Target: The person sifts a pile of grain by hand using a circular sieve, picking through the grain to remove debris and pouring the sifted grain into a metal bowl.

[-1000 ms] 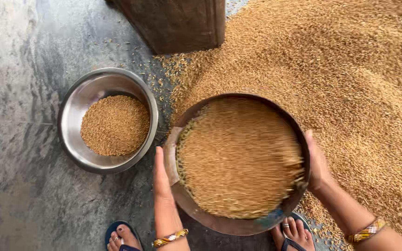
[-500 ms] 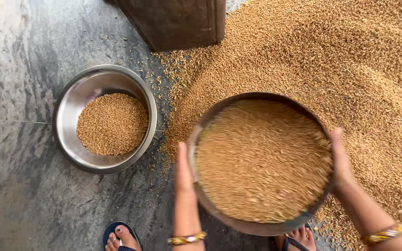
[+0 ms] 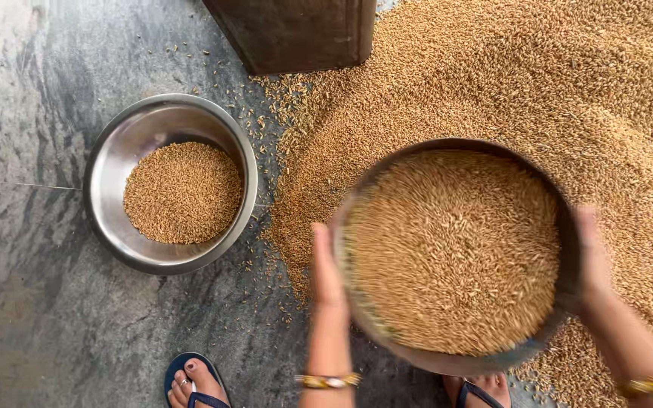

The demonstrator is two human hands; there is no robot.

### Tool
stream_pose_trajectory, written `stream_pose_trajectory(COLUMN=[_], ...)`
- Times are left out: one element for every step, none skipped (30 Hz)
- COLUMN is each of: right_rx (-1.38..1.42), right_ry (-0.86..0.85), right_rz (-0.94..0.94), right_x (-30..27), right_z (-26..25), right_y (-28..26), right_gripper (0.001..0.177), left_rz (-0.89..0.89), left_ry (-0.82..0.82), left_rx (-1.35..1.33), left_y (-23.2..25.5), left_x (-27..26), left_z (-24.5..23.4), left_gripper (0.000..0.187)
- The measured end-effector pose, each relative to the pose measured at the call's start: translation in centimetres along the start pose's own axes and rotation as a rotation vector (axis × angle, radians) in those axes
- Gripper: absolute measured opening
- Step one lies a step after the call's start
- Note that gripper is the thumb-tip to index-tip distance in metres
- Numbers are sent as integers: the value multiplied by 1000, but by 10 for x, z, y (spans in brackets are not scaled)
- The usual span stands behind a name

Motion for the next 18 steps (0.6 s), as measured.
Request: stream_pose_trajectory(right_rx=[-41, -78, -74, -26, 23, -1, -25, -96, -166, -65, 35, 27, 11, 5, -2, -4, -10, -119], right_ry=[-35, -74, -79, -230, -381, -343, -305, -101, 102, 30, -42, -44, -5, 32, 67, 115, 6, 202], right_rz=[18, 34, 33, -18, -68, -99, -130, -192, -253, -248, -241, -238, -174, -114, -54, 12, -92, 132], right_x=[6, 14, 20, 24, 29, 38, 47, 53, 57, 57, 56, 54, 49, 44, 40, 34, 41, 42], right_z=[9, 25, 31, 34, 35, 24, 2, -26, -52, -74, -84, -82, -77, -68, -59, -53, -26, -8], right_y=[13, 27, 35, 46, 57, 56, 48, 41, 32, 21, 15, 16, 17, 18, 18, 20, 29, 43], right_gripper=[83, 84, 84, 81, 79, 79, 79, 74, 70, 69, 69, 69, 72, 74, 77, 80, 85, 82], left_rz=[-64, -84, -105, -106, -89, -65, 13, 80, 111, 143, 136, 128, 126, 89, 53, 19, -17, -88], left_ry=[76, 169, 262, 266, 214, 155, 115, 80, 49, 17, 11, 10, 17, 27, 37, 20, 3, 77], left_rx=[-22, 23, 67, 73, 12, -56, -44, -33, -58, -85, 41, 166, 161, 211, 261, 79, -102, -66], left_y=[14, 32, 44, 46, 50, 55, 49, 31, 18, 8, -3, -10, -11, -11, -11, -4, 7, 18], left_x=[6, 8, 8, 5, 0, -3, -1, -2, -2, -1, -7, -13, -17, -16, -14, -4, 7, 11], left_z=[-23, -48, -61, -63, -64, -62, -45, -17, 6, 28, 49, 60, 57, 52, 44, 24, 0, -26], left_gripper=[84, 83, 83, 83, 84, 84, 80, 77, 73, 69, 68, 68, 68, 71, 74, 75, 77, 77])
Point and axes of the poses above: each hand's wrist, its own x-axis towards the middle knuckle, its own z-axis out of the palm, y = z × x, the point moved 1 cm from there along x, towards the middle knuckle, and after that the axes turned 4 degrees about z, right-handed, at the moved point
